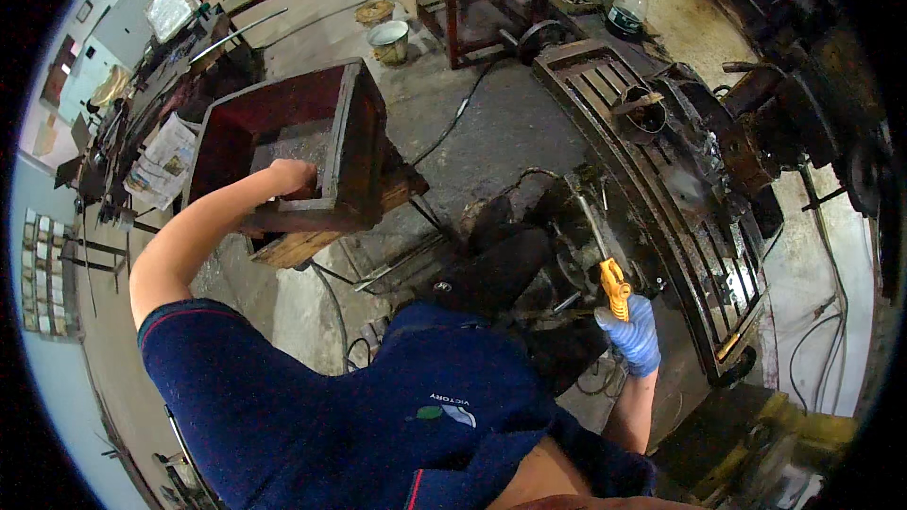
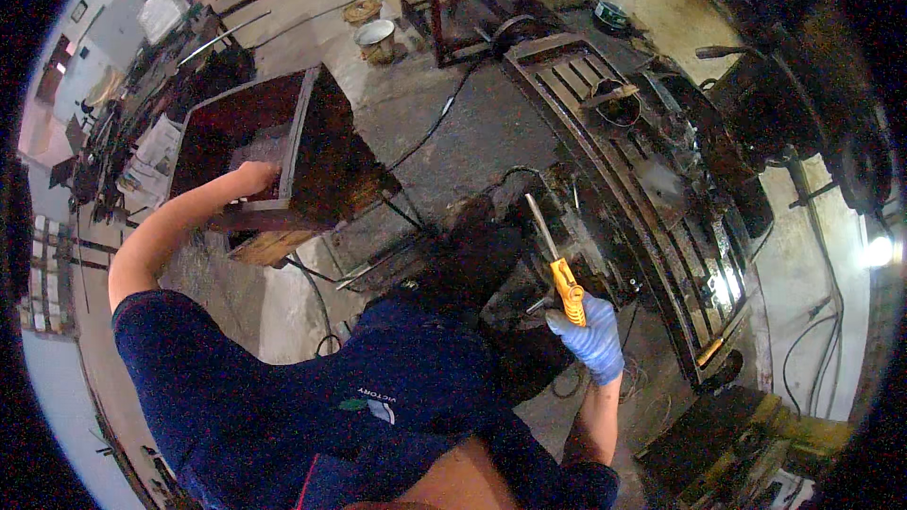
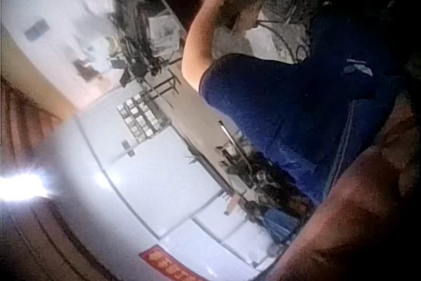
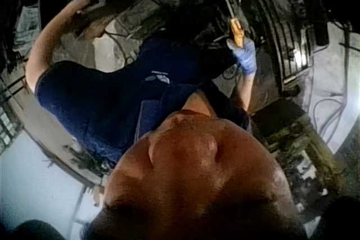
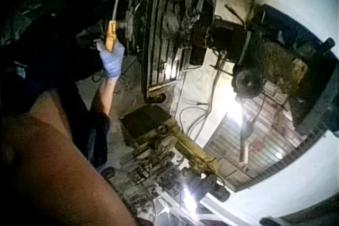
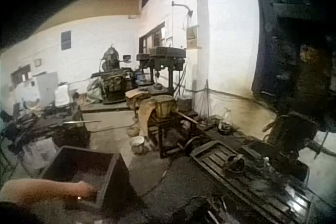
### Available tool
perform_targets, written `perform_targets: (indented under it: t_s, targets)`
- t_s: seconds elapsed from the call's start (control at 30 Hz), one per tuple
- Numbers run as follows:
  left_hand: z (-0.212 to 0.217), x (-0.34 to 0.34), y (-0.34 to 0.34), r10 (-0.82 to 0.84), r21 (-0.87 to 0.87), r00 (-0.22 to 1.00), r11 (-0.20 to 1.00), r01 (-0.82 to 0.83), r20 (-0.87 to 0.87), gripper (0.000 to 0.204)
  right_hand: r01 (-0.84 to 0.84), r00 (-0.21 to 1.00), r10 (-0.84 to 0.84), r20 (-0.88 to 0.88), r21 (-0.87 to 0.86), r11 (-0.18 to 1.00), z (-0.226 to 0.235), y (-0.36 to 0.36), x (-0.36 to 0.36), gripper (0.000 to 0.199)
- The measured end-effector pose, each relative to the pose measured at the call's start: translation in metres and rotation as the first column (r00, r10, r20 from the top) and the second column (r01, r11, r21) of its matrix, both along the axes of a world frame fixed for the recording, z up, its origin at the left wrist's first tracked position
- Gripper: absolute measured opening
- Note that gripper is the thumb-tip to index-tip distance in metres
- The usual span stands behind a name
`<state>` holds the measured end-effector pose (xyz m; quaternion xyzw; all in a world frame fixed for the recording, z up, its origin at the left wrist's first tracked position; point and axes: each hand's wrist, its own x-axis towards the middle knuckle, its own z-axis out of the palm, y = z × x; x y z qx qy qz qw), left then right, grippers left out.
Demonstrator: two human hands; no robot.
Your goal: The person picks up metal blocks from a container and places them onto the bed of a milling machine. They use an air nozzle to blow debris off the machine and the parts.
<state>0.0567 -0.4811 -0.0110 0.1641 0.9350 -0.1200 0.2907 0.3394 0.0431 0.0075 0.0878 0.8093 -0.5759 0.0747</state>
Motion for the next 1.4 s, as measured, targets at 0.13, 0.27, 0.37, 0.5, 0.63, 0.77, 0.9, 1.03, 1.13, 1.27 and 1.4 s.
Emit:
perform_targets:
  t_s: [0.13,0.27,0.37,0.5,0.63,0.77,0.9,1.03,1.13,1.27,1.4]
  targets:
    - [0.026,0.015,0.007,-0.081,0.1,0.966,0.989,0.109,-0.247,0.035,0.034,0.997,-0.036,0.061,0.031,0.999,-0.013,0.012,0.009,0.043]
    - [0.082,0.018,0.013,0.325,0.641,0.911,0.762,-0.092,-0.256,0.031,0.009,1.0,-0.009,0.01,0.028,1.0,-0.012,0.011,0.007,0.041]
    - [0.113,0.029,0.043,0.429,0.963,0.863,-0.083,-0.257,0.267,0.033,-0.066,0.997,0.068,-0.022,0.07,0.995,-0.001,0.003,-0.004,0.04]
    - [0.116,0.045,0.13,0.003,0.853,0.959,-0.457,-0.25,0.283,0.047,-0.18,0.968,0.216,-0.131,0.246,0.953,0.031,-0.023,-0.025,0.041]
    - [0.086,0.077,0.236,-0.352,0.647,0.826,-0.513,-0.564,0.441,0.048,-0.181,0.978,0.201,-0.052,0.263,0.948,0.056,-0.028,-0.02,0.042]
    - [0.042,0.092,0.309,-0.48,0.492,0.659,-0.439,-0.752,0.578,0.047,-0.075,0.982,0.124,-0.143,0.306,0.949,0.048,-0.017,0.004,0.04]
    - [0.017,0.095,0.352,-0.472,0.525,0.602,-0.3,-0.796,0.644,0.038,0.178,0.984,-0.152,-0.093,0.426,0.887,0.036,-0.005,0.026,0.033]
    - [-0.012,0.079,0.375,-0.358,0.636,0.628,-0.11,-0.763,0.691,0.035,0.077,0.997,-0.052,-0.063,0.522,0.85,0.015,0.006,0.046,0.041]
    - [-0.019,0.078,0.392,-0.353,0.618,0.604,-0.086,-0.781,0.714,0.028,0.029,0.993,-0.09,0.081,0.564,0.825,0.016,0.02,0.053,0.05]
    - [-0.032,0.065,0.415,-0.367,0.612,0.603,-0.107,-0.784,0.709,0.018,0.091,0.99,-0.134,0.031,0.583,0.807,0.019,0.042,0.061,0.047]
    - [-0.033,0.052,0.444,-0.38,0.696,0.645,-0.005,-0.718,0.663,0.02,0.332,0.941,-0.337,-0.044,0.329,0.884,0.024,0.083,0.049,0.036]
